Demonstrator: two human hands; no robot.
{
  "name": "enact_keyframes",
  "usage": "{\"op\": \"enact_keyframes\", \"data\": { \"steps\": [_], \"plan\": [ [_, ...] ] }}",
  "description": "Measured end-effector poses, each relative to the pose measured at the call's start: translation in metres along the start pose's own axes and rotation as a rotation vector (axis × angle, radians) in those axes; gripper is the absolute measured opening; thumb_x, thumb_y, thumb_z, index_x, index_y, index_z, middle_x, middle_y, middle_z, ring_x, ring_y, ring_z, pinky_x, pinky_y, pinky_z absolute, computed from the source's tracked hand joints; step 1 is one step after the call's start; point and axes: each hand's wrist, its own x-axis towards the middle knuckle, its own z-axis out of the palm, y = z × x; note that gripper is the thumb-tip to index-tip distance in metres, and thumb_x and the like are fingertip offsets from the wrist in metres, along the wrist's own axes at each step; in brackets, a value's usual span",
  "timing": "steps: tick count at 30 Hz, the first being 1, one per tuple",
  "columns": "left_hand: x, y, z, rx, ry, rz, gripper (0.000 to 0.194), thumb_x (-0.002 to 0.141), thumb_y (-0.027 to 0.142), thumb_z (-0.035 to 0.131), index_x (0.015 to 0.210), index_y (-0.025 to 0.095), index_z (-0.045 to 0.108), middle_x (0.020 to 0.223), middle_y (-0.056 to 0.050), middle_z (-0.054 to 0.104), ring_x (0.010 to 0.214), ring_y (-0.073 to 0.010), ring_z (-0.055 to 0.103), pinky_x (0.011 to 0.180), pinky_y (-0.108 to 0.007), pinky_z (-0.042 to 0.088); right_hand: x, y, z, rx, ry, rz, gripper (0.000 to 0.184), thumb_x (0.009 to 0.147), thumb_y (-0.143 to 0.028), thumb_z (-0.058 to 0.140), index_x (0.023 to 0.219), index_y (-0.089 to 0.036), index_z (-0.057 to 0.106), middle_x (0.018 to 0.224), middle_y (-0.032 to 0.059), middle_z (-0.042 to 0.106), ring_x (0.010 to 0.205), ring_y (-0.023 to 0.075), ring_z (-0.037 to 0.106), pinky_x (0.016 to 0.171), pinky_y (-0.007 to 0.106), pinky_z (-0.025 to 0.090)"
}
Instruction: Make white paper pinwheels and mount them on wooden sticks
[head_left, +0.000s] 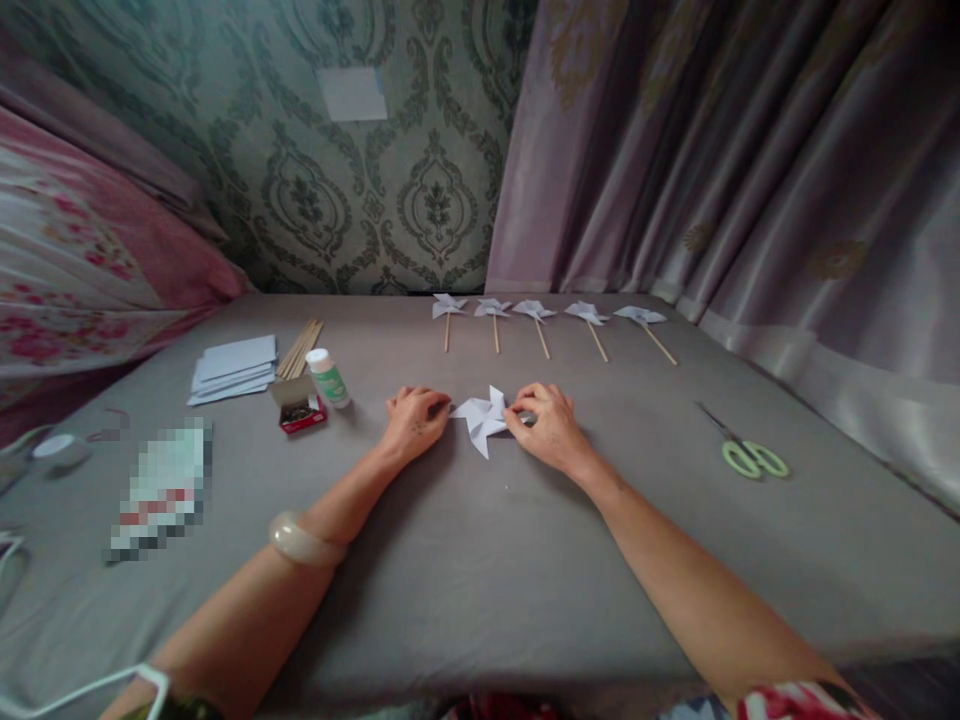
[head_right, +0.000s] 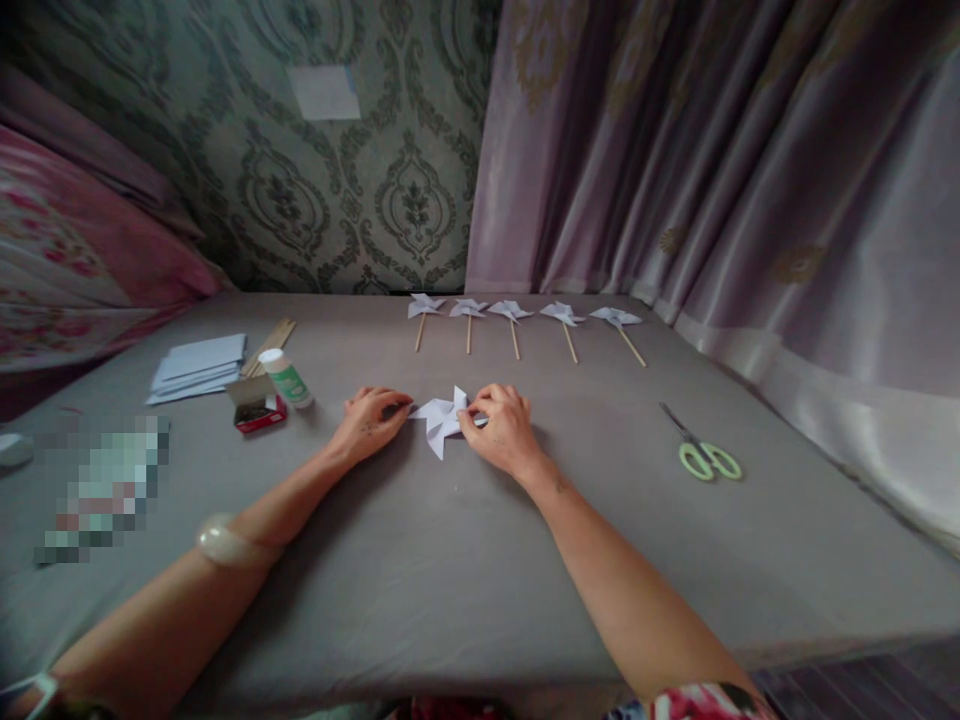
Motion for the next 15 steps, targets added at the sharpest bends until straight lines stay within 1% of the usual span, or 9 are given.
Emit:
{"op": "enact_keyframes", "data": {
  "steps": [2,3,5,8,11,15],
  "plan": [
    [-0.002,0.001,0.002,0.012,-0.014,0.034,0.029,0.084,0.032,0.048,0.096,0.023,0.073,0.11,-0.008,0.069,0.11,-0.0298,0.05,0.091,-0.046,0.034,-0.002,-0.005,-0.002,-0.042,-0.053,-0.027,0.018,0.08,-0.034,0.064,0.071,-0.02,0.07,0.095,0.0065,0.064,0.097,0.022,0.051,0.085,0.038,0.033],
    [-0.002,0.001,0.002,0.016,-0.019,0.045,0.029,0.084,0.033,0.048,0.095,0.023,0.073,0.11,-0.008,0.068,0.109,-0.0296,0.049,0.091,-0.045,0.034,-0.003,-0.006,-0.003,-0.058,-0.079,-0.039,0.017,0.079,-0.035,0.065,0.072,-0.02,0.07,0.097,0.0065,0.064,0.098,0.0221,0.051,0.086,0.038,0.032],
    [-0.003,0.002,0.003,0.024,-0.019,0.057,0.027,0.084,0.034,0.049,0.092,0.023,0.073,0.11,-0.008,0.068,0.109,-0.029,0.049,0.09,-0.044,0.033,-0.003,-0.006,-0.003,-0.078,-0.12,-0.052,0.014,0.079,-0.032,0.065,0.075,-0.02,0.07,0.099,0.0063,0.063,0.099,0.0219,0.05,0.087,0.038,0.031],
    [-0.004,0.004,0.003,0.028,-0.018,0.063,0.025,0.083,0.035,0.051,0.086,0.022,0.072,0.108,-0.008,0.069,0.107,-0.0282,0.049,0.09,-0.043,0.032,-0.003,-0.001,-0.004,-0.097,-0.137,-0.048,0.012,0.08,-0.029,0.063,0.078,-0.02,0.07,0.101,0.0064,0.063,0.1,0.0223,0.05,0.086,0.038,0.031],
    [-0.006,0.01,0.001,0.018,-0.032,0.067,0.026,0.083,0.037,0.052,0.074,0.021,0.071,0.104,-0.007,0.069,0.105,-0.0273,0.05,0.09,-0.043,0.032,-0.001,0.004,-0.006,-0.125,-0.089,-0.025,0.013,0.081,-0.025,0.06,0.086,-0.02,0.071,0.104,0.0074,0.063,0.102,0.0234,0.049,0.086,0.038,0.031],
    [-0.01,0.018,0.0,-0.015,-0.062,0.108,0.035,0.084,0.041,0.052,0.06,0.02,0.067,0.097,-0.006,0.07,0.101,-0.0255,0.052,0.089,-0.043,0.031,0.002,0.007,-0.009,-0.177,0.021,0.022,0.025,0.082,-0.015,0.052,0.097,-0.019,0.071,0.108,0.0099,0.061,0.103,0.025,0.047,0.087,0.039,0.031]
  ]
}}
